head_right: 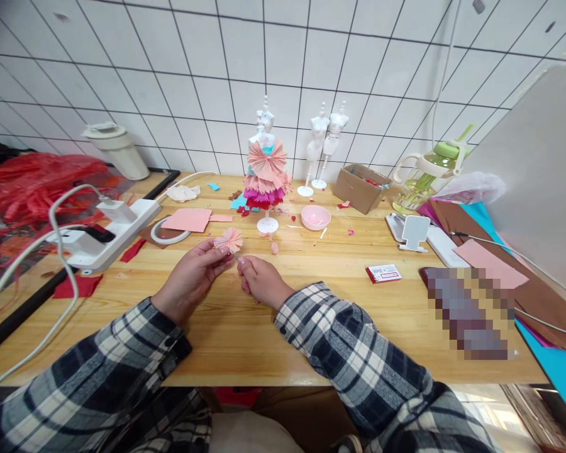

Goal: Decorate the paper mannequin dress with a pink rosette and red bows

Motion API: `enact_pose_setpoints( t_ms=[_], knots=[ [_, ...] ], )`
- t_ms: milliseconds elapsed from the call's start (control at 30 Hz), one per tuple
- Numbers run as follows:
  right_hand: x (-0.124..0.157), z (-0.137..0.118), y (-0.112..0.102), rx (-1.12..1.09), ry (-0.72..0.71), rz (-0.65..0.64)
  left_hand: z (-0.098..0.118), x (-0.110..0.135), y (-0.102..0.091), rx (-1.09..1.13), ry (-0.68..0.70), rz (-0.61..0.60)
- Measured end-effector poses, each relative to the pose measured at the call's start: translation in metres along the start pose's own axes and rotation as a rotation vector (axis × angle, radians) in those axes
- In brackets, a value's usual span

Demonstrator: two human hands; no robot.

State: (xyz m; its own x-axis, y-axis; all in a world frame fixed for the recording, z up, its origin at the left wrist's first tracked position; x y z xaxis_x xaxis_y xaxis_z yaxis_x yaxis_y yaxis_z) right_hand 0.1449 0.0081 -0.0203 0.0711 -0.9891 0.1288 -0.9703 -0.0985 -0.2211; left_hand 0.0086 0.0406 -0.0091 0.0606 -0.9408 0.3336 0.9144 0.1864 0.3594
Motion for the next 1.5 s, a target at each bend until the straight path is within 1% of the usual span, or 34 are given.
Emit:
enact_pose_setpoints(
  t_ms=[167,367,567,1067,1267,1500],
  knots=[
    [0.0007,0.0023,0.0008,-0.022,0.000,-0.017,0.0031,-0.0015,-0.0018,0.010,0.024,0.021],
    [-0.0002,0.0021,0.0002,-0.048,-0.001,-0.012,0.0018,-0.0023,-0.0007,-0.006,0.023,-0.001],
    [0.0005,0.0009,0.0000,-0.053,0.002,-0.019,0.0003,0.0002,0.0015,-0.041,0.006,-0.056],
    [-0.0020,0.0024,0.0002,-0.052,-0.010,-0.030,0.0028,0.0004,0.0033,-0.058,0.056,-0.065],
    [-0.0025,0.0015,-0.0008,-0.062,0.008,-0.027,0.0045,0.0013,0.0044,-0.057,0.074,-0.070],
    [-0.0013,0.0014,0.0007,-0.061,0.014,-0.051,0.0058,0.0031,0.0057,-0.063,0.079,-0.086]
  ],
)
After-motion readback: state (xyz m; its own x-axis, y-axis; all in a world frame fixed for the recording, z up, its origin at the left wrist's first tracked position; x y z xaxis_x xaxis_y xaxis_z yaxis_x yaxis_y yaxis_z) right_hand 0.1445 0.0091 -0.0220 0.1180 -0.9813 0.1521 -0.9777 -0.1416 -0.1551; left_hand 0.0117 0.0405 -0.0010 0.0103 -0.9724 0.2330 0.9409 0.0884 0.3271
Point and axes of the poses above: each hand's wrist, its own x-axis away from the middle knuckle, its own y-axis out of the palm, z = x × y, the point moved 5 cm from there along -x, towards the middle knuckle, and after that the axes turned 14 degrees about z, right-handed, at the moved point
